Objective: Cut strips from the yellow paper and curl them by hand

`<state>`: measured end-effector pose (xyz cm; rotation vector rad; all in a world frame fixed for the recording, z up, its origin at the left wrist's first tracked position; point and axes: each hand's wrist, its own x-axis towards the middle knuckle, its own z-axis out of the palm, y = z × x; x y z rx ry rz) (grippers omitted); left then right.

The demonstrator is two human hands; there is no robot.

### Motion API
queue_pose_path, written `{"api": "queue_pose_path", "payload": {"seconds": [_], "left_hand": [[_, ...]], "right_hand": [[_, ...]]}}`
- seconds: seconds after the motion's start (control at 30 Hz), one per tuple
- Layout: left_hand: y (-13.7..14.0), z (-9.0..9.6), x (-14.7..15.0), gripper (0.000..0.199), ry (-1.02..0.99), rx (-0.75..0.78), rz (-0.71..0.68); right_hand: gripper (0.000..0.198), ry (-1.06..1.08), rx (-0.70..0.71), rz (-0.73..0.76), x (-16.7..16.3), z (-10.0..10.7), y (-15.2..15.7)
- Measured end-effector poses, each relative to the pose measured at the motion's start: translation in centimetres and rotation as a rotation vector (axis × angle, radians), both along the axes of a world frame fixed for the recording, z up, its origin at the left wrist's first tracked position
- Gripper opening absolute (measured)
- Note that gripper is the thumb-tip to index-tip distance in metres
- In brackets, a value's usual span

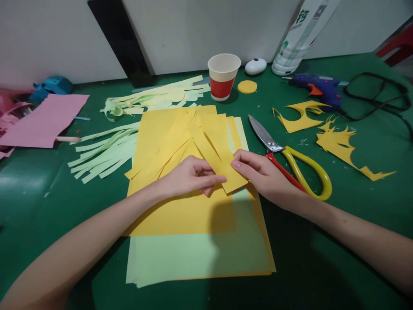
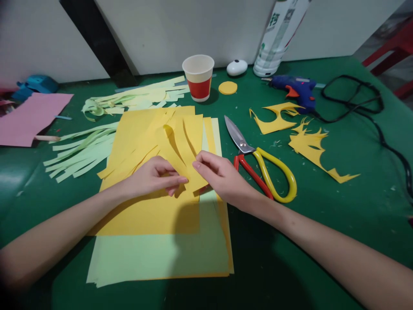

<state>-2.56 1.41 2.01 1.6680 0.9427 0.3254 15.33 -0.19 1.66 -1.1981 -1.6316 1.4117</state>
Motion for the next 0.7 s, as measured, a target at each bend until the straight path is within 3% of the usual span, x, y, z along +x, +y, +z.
{"api": "queue_pose_path", "payload": {"seconds": [0.17, 0.33, 0.47, 0.7], "left_hand": [[-0.01, -0.01, 0.02, 0.042, -0.004, 0.002, -0.077], [-0.05, -0.11, 0.04, 0.044, 0.02, 0.031, -0.004], [-0.06, -0.08, 0.04, 0.043, -0.013, 0.024, 0.041], [0.0, -0.05, 0.1, 0.042, 0.015, -0.007, -0.044]], "right_hand": [[0.025, 0.064, -0.12, 0.029, -0.06, 0.0, -0.14], [0.025, 0.059, -0.071, -0.036, -0.17, 0.07, -0.21], [0.023, 0.093, -0.131, -0.003, -0.1, -0.12, -0.18], [0.027, 0.073, -0.121, 0.032, -0.09, -0.43, -0.17]]}}
